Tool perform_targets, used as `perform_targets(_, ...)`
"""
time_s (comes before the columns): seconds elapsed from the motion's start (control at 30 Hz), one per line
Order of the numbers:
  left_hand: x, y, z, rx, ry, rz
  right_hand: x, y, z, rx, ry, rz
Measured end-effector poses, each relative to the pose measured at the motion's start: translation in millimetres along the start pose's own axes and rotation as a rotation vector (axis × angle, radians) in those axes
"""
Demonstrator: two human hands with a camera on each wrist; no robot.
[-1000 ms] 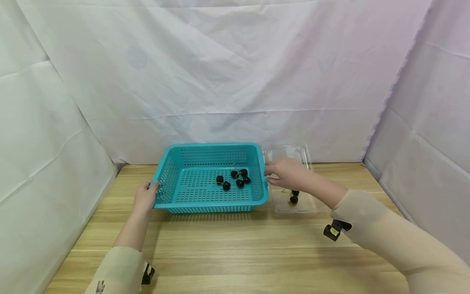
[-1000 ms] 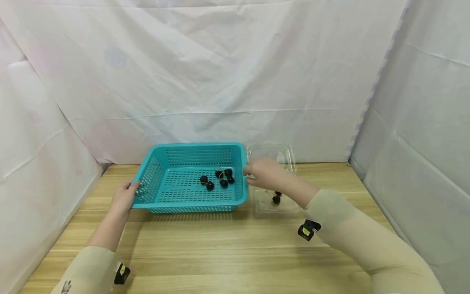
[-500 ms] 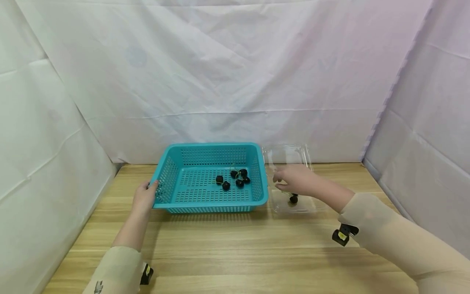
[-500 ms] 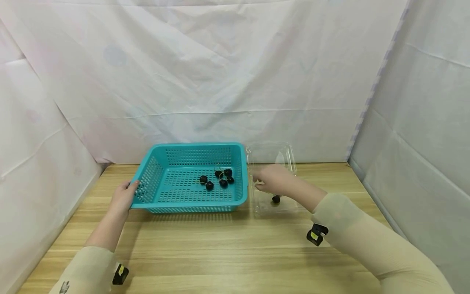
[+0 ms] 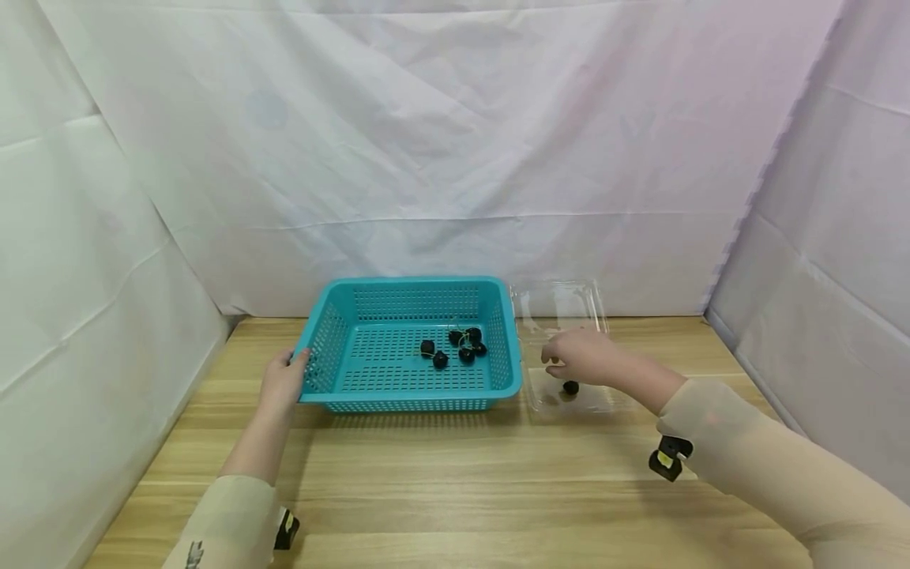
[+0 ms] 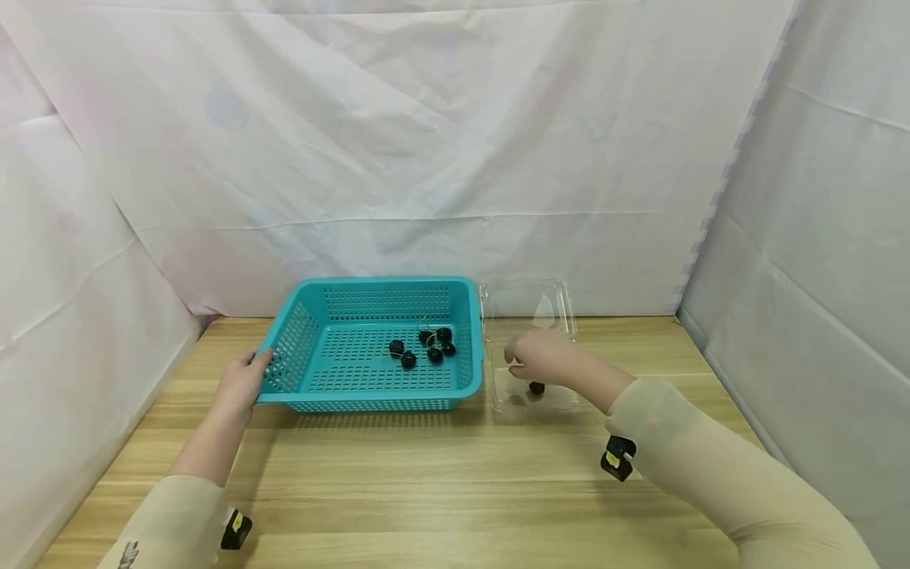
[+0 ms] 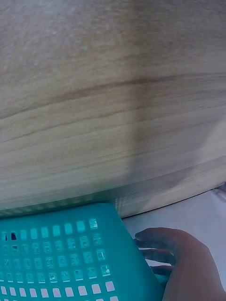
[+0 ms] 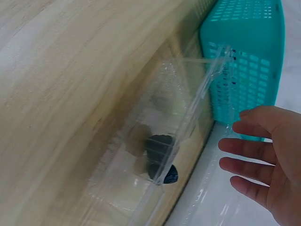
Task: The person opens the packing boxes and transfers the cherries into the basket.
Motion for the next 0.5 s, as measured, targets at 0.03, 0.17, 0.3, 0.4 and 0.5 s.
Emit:
perform_targets(0.03,-0.4,0.2,0.2,0.001,0.004,0.001,-1.8,0.3,0.9,-0.001,-0.002,-0.004)
perform_targets(0.17,-0.9,0.3,1.2,0.009,0.012,0.002,-10.9,0.2,6.5,0.005,-0.012,-0.014)
perform_targets(0.3,-1.3,0.0,1.5,0.013,0.017,0.002,-18.8,-0.3,11.4,0.019,-0.019,-0.007)
perform_targets(0.4,-0.9,-0.2,1.1,0.008,0.023,0.001,-22.8,-0.6,13.5,0.019,-0.023,-0.016)
perform_targets(0.5,-0.4,-0.3,0.5,0.003,0.025,0.002,-25.8,-2.0,14.6,0.025,-0.010,-0.035)
Point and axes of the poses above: each hand's wrist, its own y-axis away from the middle knuckle, its own x-axis out of the back of the hand, z = x × y, the point moved 1 cm from there along -y, towards the middle knuckle, and after that the axes turned 10 degrees about y, right-handed, at the moved point
